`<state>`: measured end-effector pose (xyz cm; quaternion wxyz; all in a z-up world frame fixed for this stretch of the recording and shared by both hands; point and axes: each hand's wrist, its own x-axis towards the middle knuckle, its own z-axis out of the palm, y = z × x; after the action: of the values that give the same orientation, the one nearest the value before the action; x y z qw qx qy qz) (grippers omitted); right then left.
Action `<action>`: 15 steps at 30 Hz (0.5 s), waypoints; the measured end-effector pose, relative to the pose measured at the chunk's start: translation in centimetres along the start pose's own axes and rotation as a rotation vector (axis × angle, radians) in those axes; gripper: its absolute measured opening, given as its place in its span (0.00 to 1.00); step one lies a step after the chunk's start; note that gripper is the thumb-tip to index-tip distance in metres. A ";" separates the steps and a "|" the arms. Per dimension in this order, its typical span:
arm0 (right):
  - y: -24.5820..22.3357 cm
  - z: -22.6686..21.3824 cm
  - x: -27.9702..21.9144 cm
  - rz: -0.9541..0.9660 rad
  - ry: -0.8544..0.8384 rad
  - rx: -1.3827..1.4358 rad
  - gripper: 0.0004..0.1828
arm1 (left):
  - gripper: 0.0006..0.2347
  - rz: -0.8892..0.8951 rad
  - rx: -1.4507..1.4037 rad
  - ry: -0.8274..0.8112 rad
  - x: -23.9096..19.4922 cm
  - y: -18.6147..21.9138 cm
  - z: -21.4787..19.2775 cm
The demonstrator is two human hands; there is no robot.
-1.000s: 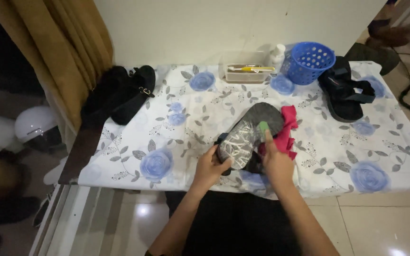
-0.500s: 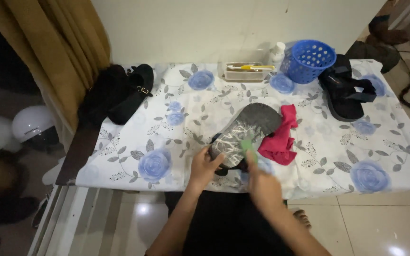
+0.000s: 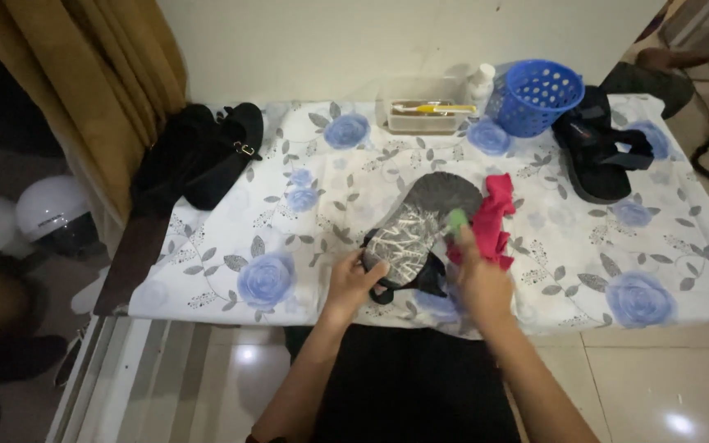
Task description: The person scrubs the sole of a black shoe using a green brush on a table covered with a floral cloth. The person holds the shoe steady with one hand and scrubs the sole with the other, repeatedly working the brush across the tread pattern.
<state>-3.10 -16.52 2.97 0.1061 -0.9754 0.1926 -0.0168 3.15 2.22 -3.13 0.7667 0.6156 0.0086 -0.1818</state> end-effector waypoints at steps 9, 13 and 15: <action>1.2 2.6 1.2 -0.036 -0.055 -0.018 0.19 | 0.30 0.003 0.191 -0.021 -3.0 4.8 1.8; -2.3 -2.3 0.7 -0.039 0.048 0.053 0.25 | 0.28 0.079 0.281 -0.009 -2.9 4.7 2.0; -2.8 -0.1 -0.2 -0.089 -0.075 0.076 0.17 | 0.28 0.064 0.368 0.032 -3.2 5.3 1.8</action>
<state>-2.22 -13.93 3.68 0.1492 -0.9782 0.1443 0.0076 1.31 2.30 3.09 0.6462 0.7483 -0.0324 -0.1461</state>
